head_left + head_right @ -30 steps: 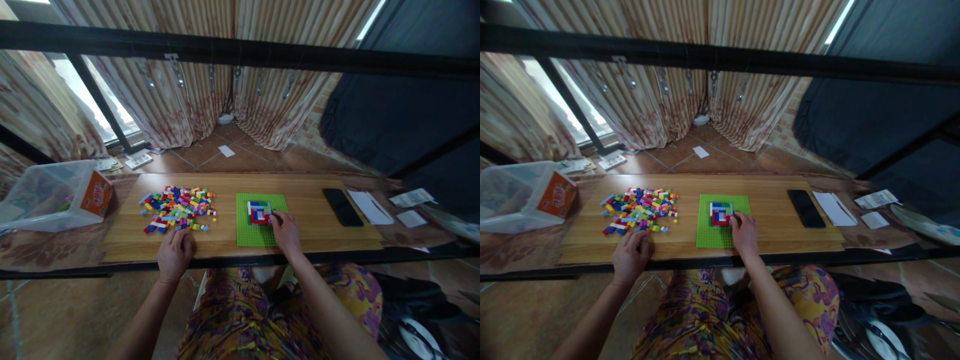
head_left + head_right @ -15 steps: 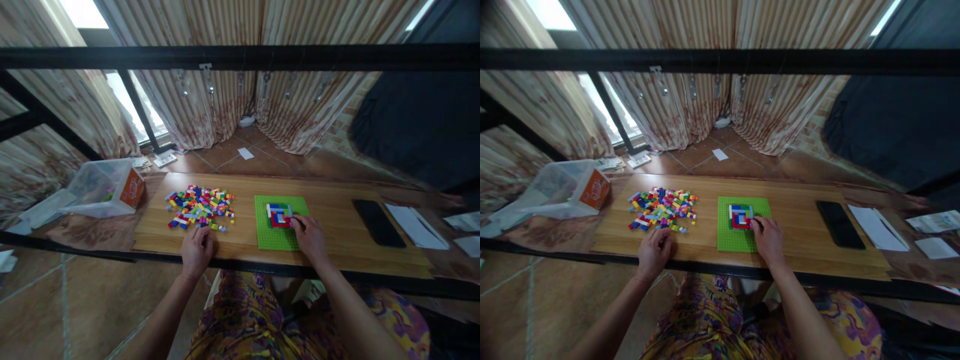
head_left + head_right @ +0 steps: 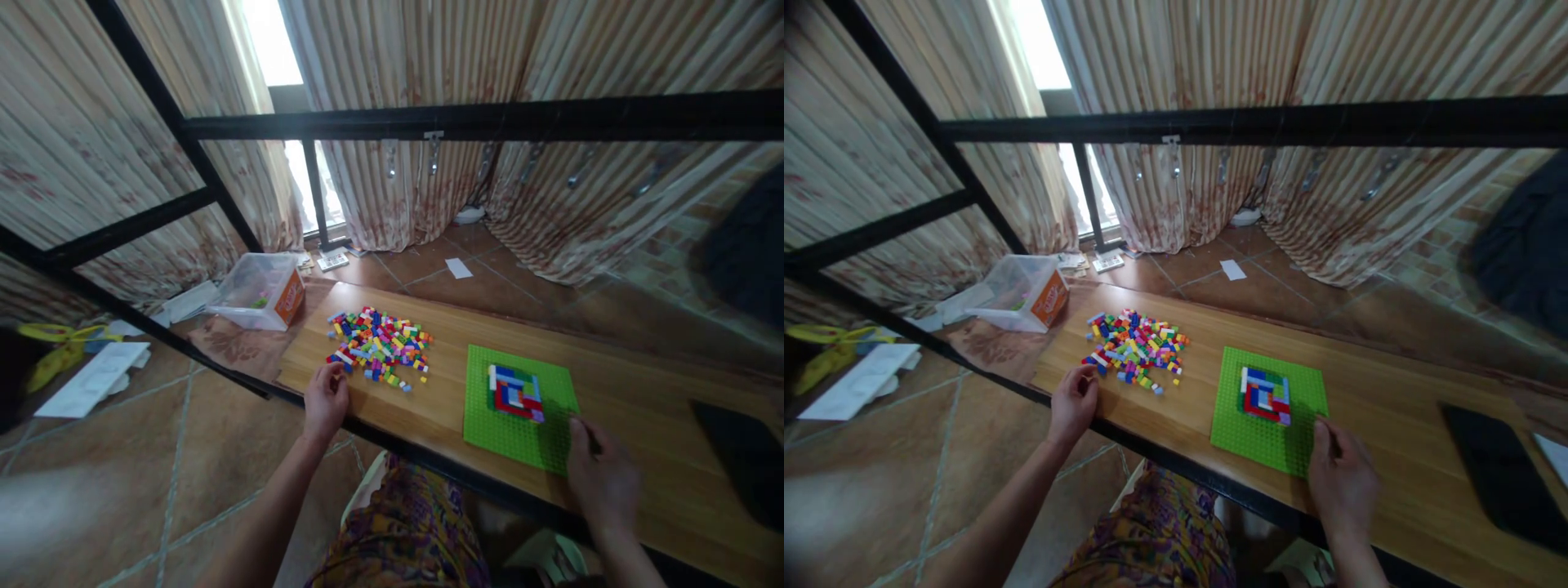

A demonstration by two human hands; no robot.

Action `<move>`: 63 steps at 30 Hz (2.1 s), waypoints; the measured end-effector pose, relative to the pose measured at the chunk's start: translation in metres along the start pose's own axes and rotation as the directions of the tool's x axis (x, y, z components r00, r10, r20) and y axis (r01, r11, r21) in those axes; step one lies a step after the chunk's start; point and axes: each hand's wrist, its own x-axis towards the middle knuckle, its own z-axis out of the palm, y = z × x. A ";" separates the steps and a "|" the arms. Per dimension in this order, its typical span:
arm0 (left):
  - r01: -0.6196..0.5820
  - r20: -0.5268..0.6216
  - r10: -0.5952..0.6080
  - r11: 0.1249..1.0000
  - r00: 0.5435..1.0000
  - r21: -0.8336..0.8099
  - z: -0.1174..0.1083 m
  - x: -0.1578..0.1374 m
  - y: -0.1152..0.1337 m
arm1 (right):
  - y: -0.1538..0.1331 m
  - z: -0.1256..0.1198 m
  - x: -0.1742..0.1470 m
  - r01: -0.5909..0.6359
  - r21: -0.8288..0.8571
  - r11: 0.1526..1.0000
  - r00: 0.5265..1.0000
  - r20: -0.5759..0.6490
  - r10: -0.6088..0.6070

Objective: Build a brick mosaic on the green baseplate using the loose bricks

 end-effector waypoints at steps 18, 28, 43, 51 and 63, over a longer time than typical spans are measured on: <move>0.076 0.085 -0.089 0.987 0.992 0.143 0.000 0.032 -0.024 | 0.006 0.002 0.000 0.075 -0.060 0.995 0.997 0.016 -0.075; -0.066 0.178 0.041 0.988 0.983 0.142 -0.003 0.024 -0.026 | 0.007 0.003 -0.002 0.079 -0.078 0.994 0.997 0.031 -0.077; 0.123 0.049 -0.114 0.954 0.992 -0.272 0.002 0.013 -0.006 | 0.005 0.004 -0.001 0.086 -0.074 0.993 0.996 0.004 -0.086; 0.364 0.381 -0.122 0.650 0.917 -0.667 0.018 -0.034 0.055 | -0.025 -0.008 -0.011 0.112 -0.005 0.994 0.982 -0.151 -0.112; 0.709 0.728 -0.082 0.324 0.681 -0.626 0.013 -0.071 0.101 | -0.165 0.004 -0.110 -0.582 0.681 0.445 0.761 0.649 0.003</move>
